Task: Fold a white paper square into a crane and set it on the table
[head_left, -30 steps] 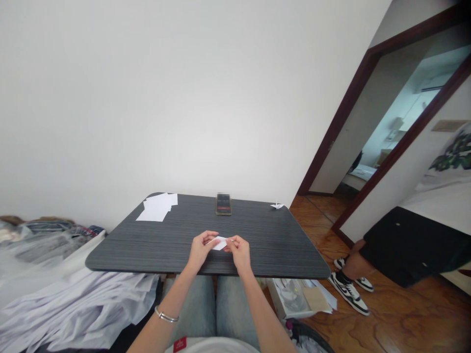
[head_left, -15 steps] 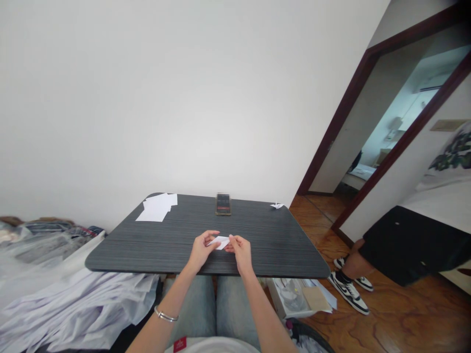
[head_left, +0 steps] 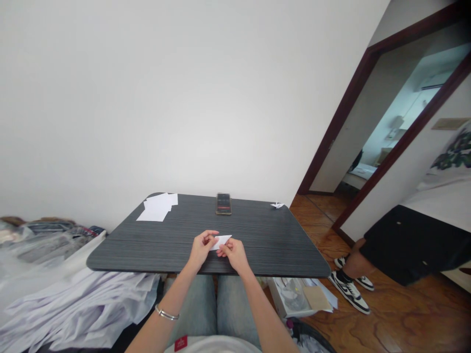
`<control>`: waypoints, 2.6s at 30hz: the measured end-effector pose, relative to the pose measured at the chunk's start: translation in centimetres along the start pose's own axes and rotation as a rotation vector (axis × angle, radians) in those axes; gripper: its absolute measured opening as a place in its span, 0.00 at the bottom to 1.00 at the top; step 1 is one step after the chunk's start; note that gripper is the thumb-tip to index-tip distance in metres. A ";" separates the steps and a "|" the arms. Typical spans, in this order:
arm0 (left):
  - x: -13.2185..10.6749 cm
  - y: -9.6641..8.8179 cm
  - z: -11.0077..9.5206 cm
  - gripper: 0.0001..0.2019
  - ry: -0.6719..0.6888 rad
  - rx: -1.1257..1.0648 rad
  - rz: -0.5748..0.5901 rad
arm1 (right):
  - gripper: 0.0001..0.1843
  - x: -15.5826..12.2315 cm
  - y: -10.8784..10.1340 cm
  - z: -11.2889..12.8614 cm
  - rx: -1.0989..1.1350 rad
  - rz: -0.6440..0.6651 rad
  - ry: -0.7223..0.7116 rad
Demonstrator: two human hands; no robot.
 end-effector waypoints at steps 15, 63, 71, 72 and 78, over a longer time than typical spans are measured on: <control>-0.3 0.9 -0.7 0.14 -0.069 0.047 0.147 | 0.13 0.1 -1.0 0.3 0.099 -0.167 -0.045; -0.5 1.0 -0.6 0.18 -0.156 -0.122 0.155 | 0.14 0.0 -0.8 0.4 0.030 -0.160 -0.060; -0.8 1.3 -0.6 0.23 -0.173 -0.125 0.208 | 0.15 0.0 -1.3 0.3 0.028 -0.261 -0.079; -0.8 1.3 -0.6 0.21 -0.172 -0.119 0.211 | 0.15 0.0 -1.3 0.3 0.026 -0.263 -0.080; -0.5 1.1 -0.3 0.13 -0.147 -0.104 0.147 | 0.14 -0.2 -0.9 0.4 -0.008 -0.191 -0.080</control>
Point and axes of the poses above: each hand's wrist, its own x-axis towards the middle knuckle, its own y-axis out of the palm, z = x × y, the point moved 3 cm from there along x, towards the middle knuckle, and after that the axes turned 13 degrees about y, right-handed, at the moved point
